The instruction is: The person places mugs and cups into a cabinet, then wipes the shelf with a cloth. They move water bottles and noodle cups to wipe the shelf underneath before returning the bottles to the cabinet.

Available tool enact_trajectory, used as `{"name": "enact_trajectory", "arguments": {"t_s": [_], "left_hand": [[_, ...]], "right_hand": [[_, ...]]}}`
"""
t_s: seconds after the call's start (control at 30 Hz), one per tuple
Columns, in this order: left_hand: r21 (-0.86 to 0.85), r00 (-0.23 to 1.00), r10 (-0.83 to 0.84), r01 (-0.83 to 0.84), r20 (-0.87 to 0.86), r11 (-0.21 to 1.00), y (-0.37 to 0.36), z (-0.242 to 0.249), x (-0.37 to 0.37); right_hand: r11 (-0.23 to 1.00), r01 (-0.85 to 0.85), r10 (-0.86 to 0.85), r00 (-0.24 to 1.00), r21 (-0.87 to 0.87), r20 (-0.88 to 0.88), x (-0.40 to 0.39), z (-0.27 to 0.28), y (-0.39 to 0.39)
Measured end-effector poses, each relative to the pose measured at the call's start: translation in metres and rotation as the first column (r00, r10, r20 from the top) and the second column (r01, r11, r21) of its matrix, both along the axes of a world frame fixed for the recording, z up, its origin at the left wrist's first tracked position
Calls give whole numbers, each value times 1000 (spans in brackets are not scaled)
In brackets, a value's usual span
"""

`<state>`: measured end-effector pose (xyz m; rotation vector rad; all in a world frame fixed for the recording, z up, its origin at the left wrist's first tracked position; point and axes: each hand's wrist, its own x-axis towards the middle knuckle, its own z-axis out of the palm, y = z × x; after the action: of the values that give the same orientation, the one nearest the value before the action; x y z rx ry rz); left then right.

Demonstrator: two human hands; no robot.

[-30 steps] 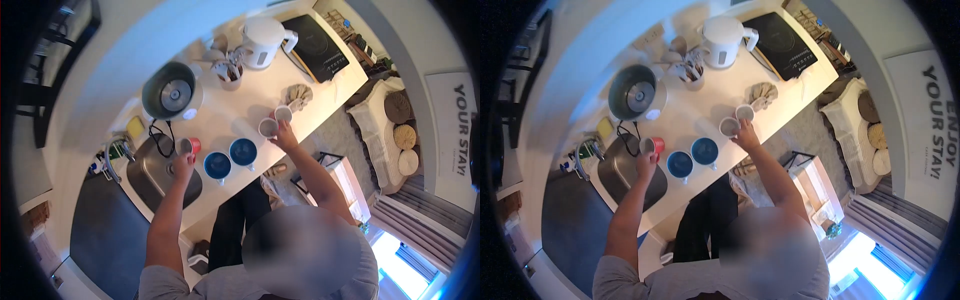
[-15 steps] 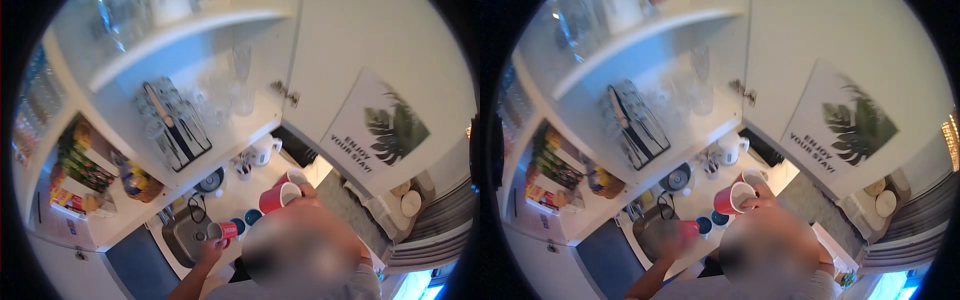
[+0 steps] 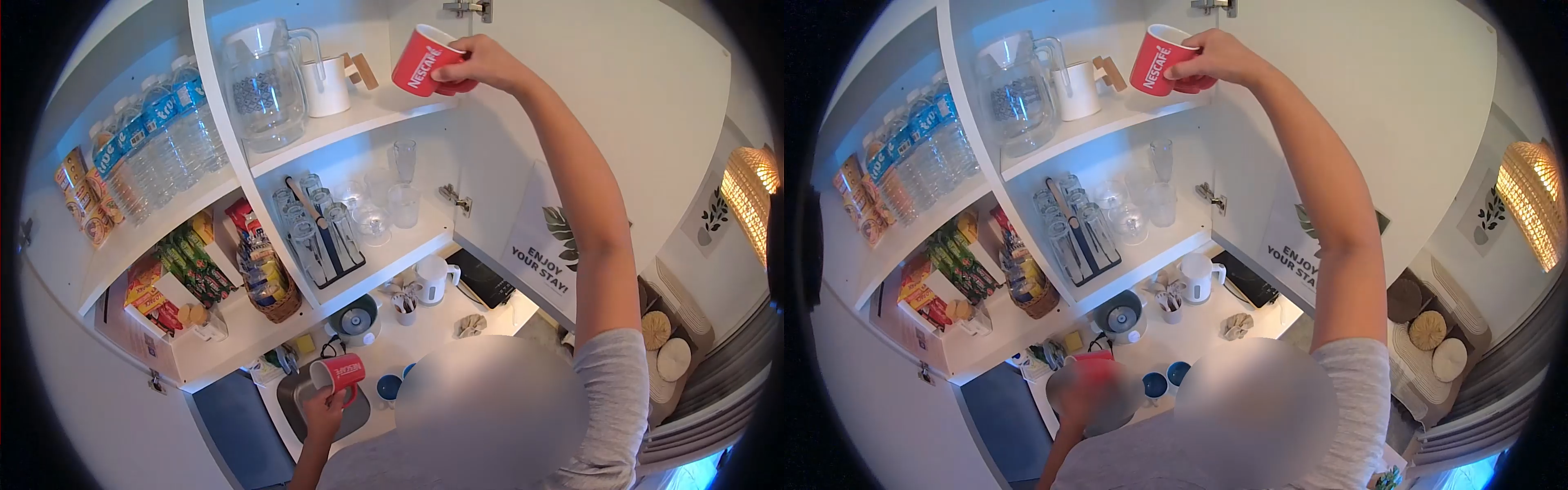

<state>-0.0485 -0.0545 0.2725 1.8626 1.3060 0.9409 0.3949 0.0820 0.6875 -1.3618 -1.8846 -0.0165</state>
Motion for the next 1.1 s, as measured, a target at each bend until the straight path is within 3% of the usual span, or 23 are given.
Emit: {"name": "enact_trajectory", "arguments": {"t_s": [0.27, 0.4, 0.47, 0.7, 0.8, 0.87, 1.0, 1.1], "left_hand": [[-43, 970, 219, -216, 109, 976, -2, -21, -9], [-32, 966, 252, -250, 61, 968, 0, -22, -7], [-34, 960, 250, -248, 128, 968, 5, -31, -6], [-52, 962, 254, -250, 100, 967, 7, -18, 13], [-88, 971, 214, -205, 104, 975, 10, -10, 20], [-81, 976, 205, -199, 77, 977, 12, -12, 24], [-113, 980, 200, -197, 11, 974, 13, 1, 36], [-45, 977, 172, -167, 130, 985, 15, -8, 37]], "right_hand": [[966, 13, 5, 997, -260, 71, 17, 5, 88], [941, -12, 36, 997, -339, 65, 26, 5, 116], [911, 5, 30, 996, -413, 79, 26, 7, 120], [914, 73, 18, 975, -398, 220, 22, 12, 121], [949, 122, -17, 941, -292, 337, 13, 18, 126], [925, 320, -187, 853, -204, 487, -6, 27, 121], [926, 346, -252, 865, -152, 433, -11, 22, 136], [938, 316, -234, 882, -144, 410, 4, 18, 152]]}}
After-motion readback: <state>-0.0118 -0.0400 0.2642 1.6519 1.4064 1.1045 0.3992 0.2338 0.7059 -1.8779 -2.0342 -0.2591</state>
